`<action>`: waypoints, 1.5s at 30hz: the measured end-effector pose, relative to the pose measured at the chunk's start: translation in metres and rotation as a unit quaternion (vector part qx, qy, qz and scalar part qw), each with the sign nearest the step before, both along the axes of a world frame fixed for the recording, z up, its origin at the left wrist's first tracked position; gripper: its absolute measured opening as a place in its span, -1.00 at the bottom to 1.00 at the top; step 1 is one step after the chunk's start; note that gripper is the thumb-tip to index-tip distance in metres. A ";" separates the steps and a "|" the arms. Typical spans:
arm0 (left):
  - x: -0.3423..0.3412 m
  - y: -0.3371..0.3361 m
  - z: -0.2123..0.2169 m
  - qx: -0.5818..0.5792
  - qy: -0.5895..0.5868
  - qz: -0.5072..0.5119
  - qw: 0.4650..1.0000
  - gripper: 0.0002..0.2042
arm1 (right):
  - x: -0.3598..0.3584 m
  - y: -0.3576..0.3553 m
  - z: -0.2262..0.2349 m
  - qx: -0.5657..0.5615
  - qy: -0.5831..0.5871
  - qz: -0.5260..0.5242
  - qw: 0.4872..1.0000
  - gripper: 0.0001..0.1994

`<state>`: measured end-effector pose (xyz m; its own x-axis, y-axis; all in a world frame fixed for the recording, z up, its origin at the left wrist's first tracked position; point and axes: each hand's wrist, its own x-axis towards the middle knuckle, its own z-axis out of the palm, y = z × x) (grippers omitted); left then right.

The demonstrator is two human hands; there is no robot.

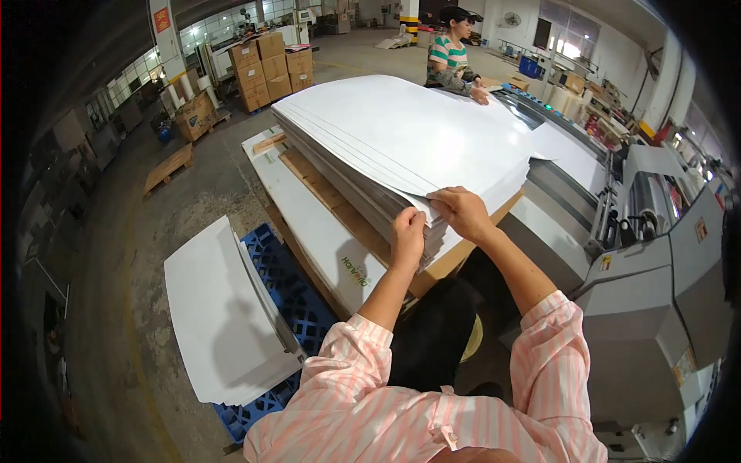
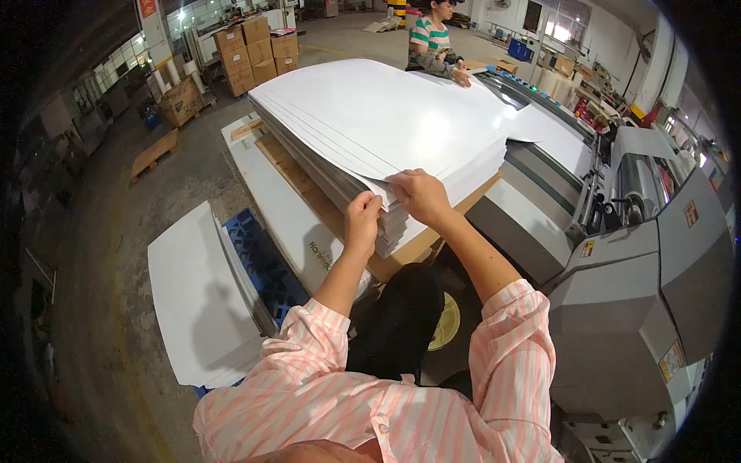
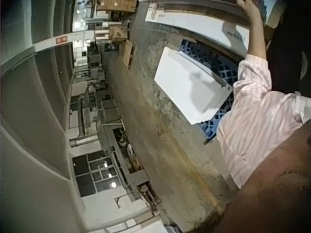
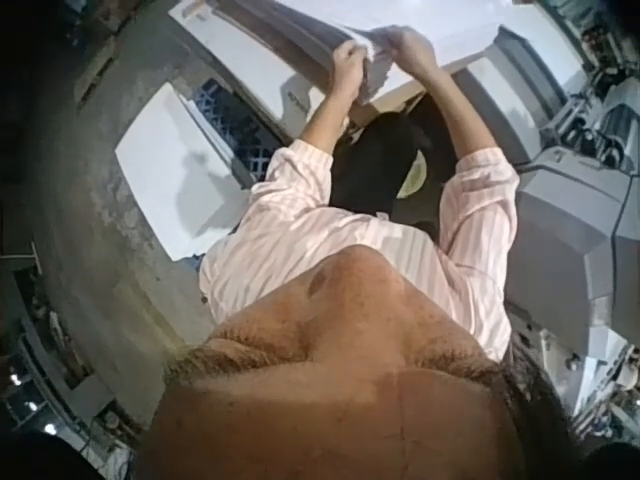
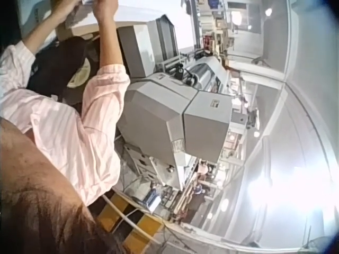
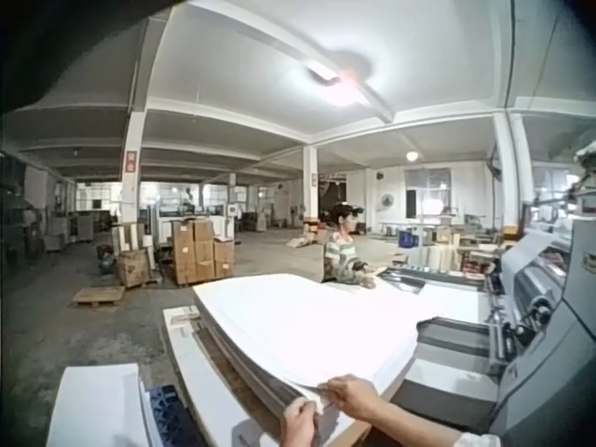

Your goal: Checking and aligning a stack of large white paper sheets.

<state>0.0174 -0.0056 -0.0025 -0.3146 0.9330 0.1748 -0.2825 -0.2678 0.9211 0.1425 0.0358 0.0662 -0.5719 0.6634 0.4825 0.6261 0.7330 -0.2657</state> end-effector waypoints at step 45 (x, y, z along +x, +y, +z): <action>-0.007 0.002 0.001 0.012 -0.165 -0.028 0.986 -0.44 | -0.017 0.000 0.024 -0.210 -0.005 -0.135 0.968 -0.71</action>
